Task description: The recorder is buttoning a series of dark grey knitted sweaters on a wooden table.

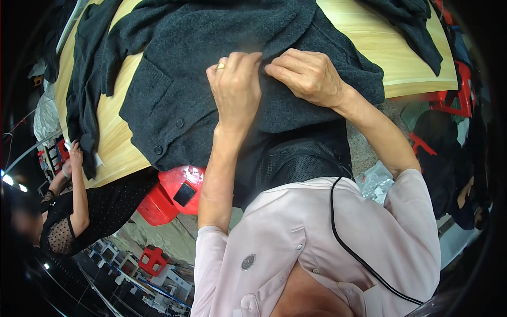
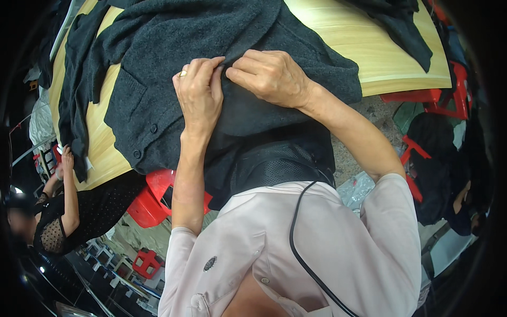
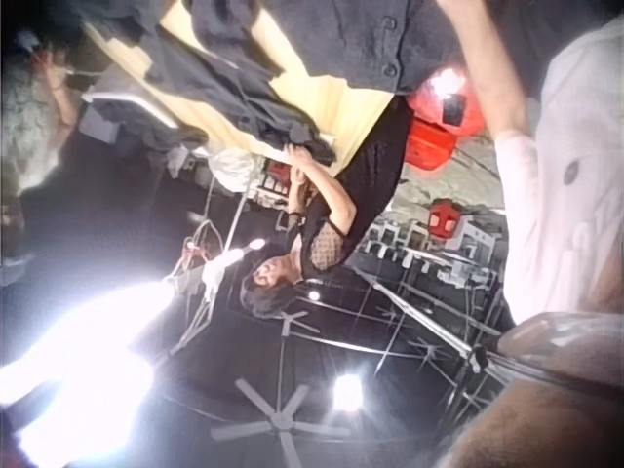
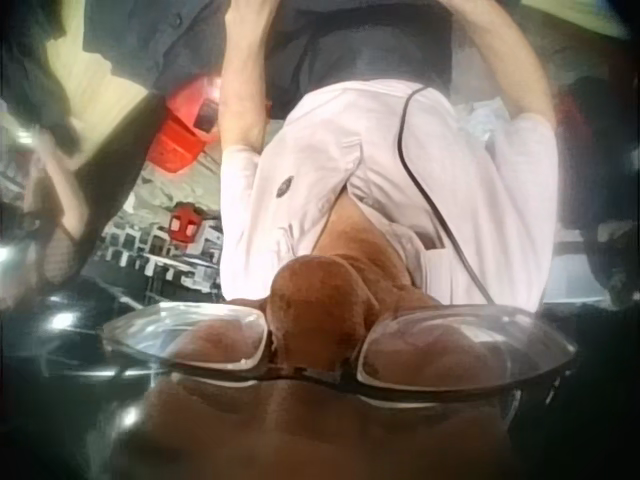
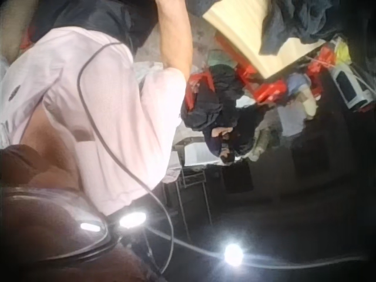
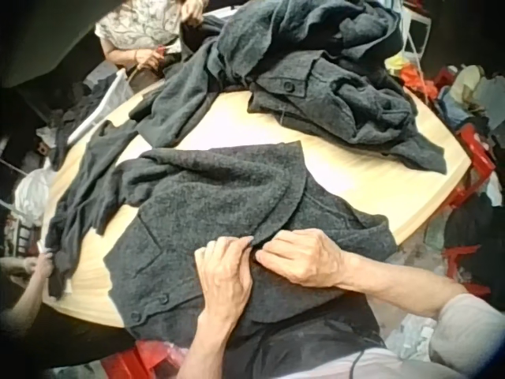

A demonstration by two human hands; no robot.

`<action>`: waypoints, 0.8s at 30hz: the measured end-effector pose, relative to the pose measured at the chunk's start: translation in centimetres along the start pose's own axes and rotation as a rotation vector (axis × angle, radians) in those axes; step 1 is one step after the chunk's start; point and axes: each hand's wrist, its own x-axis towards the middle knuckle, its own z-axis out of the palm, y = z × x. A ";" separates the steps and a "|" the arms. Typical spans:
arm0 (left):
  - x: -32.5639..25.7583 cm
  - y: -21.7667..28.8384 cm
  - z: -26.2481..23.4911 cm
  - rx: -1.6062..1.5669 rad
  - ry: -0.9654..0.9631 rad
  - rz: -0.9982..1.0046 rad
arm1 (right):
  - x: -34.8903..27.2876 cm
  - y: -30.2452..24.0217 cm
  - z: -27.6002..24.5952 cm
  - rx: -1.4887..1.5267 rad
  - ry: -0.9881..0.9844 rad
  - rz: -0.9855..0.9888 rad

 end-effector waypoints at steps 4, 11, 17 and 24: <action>0.1 -0.9 -0.5 -0.437 -0.067 -0.210 | -0.1 0.3 -0.2 0.011 -0.001 0.006; 0.4 -1.4 -1.8 -0.564 -0.185 -0.306 | 0.7 0.2 -1.2 -0.038 -0.015 -0.075; 0.2 -1.5 -1.9 -0.555 -0.194 -0.301 | 1.0 0.6 -0.3 -0.068 -0.019 -0.057; 0.8 -1.4 -2.6 -0.646 -0.219 -0.274 | 0.7 0.9 -0.5 -0.055 -0.140 -0.041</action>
